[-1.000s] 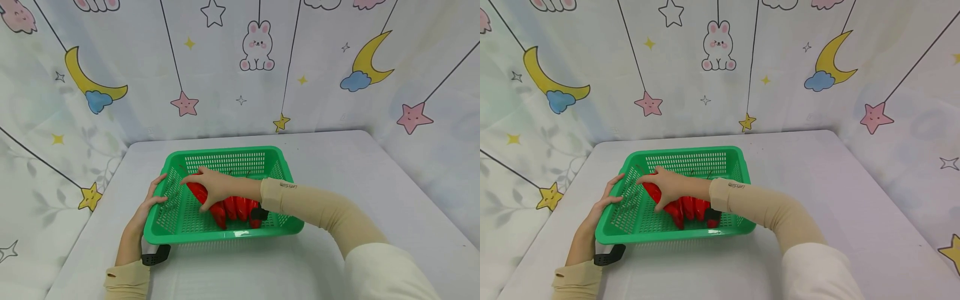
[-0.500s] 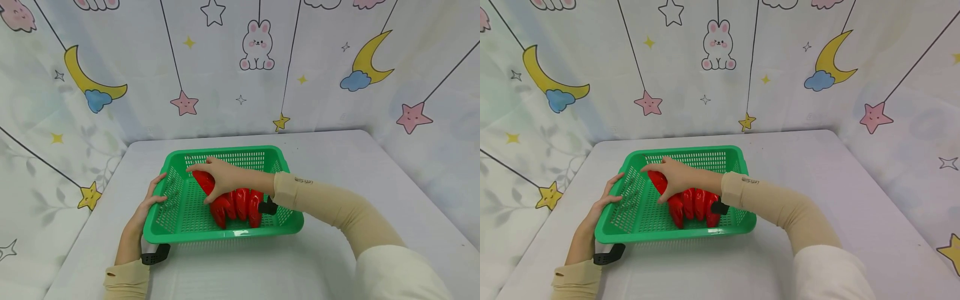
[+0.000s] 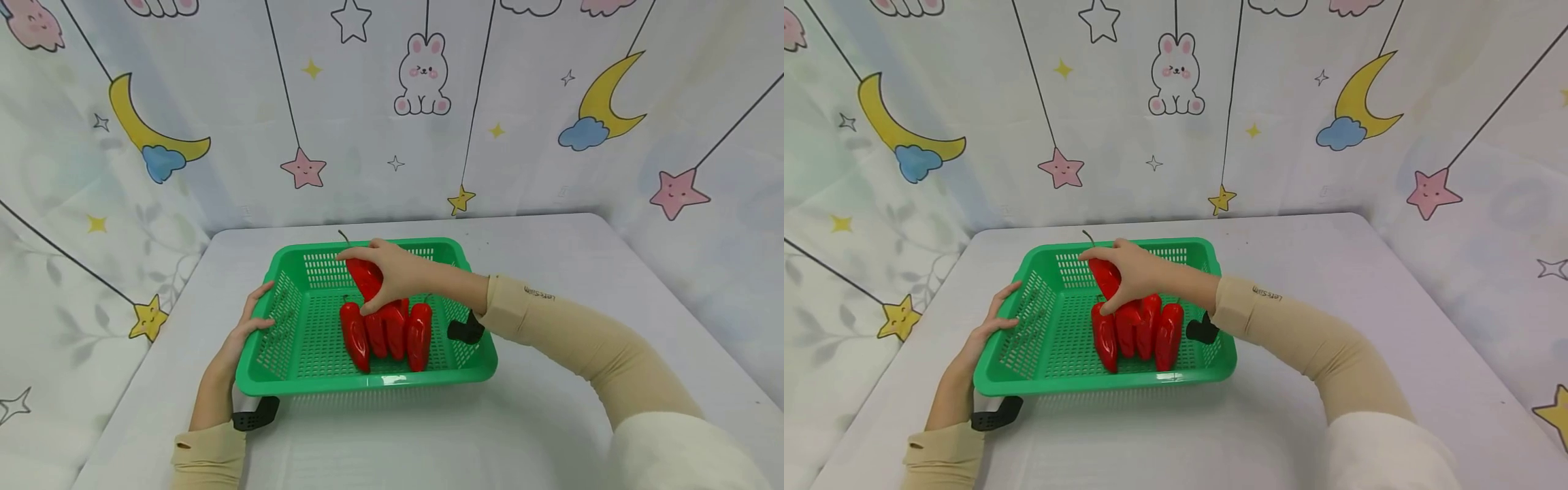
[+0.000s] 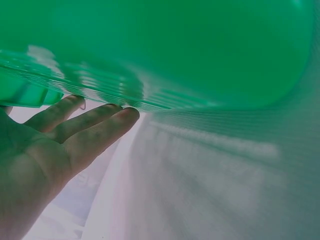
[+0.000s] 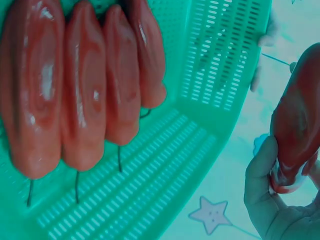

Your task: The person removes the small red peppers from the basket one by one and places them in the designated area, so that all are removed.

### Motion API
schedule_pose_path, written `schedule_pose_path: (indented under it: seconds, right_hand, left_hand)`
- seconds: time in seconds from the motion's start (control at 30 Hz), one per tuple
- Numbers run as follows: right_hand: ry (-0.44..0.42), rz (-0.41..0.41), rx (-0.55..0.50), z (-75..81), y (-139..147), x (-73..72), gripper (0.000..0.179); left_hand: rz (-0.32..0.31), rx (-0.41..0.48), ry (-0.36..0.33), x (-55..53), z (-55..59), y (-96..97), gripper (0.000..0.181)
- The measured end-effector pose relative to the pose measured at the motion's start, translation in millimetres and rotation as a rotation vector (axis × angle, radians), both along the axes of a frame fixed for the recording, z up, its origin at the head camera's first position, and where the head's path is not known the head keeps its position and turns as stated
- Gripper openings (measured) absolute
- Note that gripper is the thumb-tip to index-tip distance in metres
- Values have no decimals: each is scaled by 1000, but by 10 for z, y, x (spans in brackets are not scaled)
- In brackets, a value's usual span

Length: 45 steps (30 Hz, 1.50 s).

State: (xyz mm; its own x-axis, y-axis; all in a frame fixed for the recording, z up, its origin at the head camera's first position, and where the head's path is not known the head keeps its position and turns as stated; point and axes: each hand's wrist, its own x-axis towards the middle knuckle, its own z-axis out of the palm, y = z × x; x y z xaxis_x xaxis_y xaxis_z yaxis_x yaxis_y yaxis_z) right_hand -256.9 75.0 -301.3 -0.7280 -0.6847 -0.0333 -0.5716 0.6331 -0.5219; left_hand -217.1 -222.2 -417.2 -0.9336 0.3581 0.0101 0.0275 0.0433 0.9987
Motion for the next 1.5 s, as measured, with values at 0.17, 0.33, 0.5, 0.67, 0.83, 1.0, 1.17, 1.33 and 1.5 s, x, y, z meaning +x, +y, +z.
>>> schedule_pose_path:
  seconds: [0.17, 0.33, 0.5, 0.67, 0.83, 1.0, 1.17, 1.33, 1.5]
  right_hand:
    - [10, -21, 6, 39, 139, 15, 76]
    - [12, -60, 3, 62, 310, 40, 75]
    - [6, -99, 0, 55, 500, 52, 76]
    - [7, -129, -29, 60, 648, 41, 76]
    - [27, -147, -53, 96, 755, 49, 77]
    - [33, -160, -77, 127, 848, 67, 78]
    - [42, -167, -88, 150, 932, 76, 78]
    - [52, -174, -89, 159, 1018, 94, 78]
    - [43, -201, -97, 148, 1100, 98, 80]
  left_hand:
    - [16, -32, -3, -6, -1, -11, 66]
    - [5, -4, -15, -3, -12, -4, 66]
    - [-1, 13, -26, 5, -28, 2, 66]
    - [0, 13, -9, 3, -27, -12, 65]
    - [18, -38, 6, 4, -26, -25, 66]
    - [19, -41, 8, 6, -27, -26, 66]
    - [8, -18, 2, 6, -28, -22, 66]
    - [2, -4, 0, 3, -28, -13, 65]
    - [1, 1, 15, 4, -36, -7, 64]
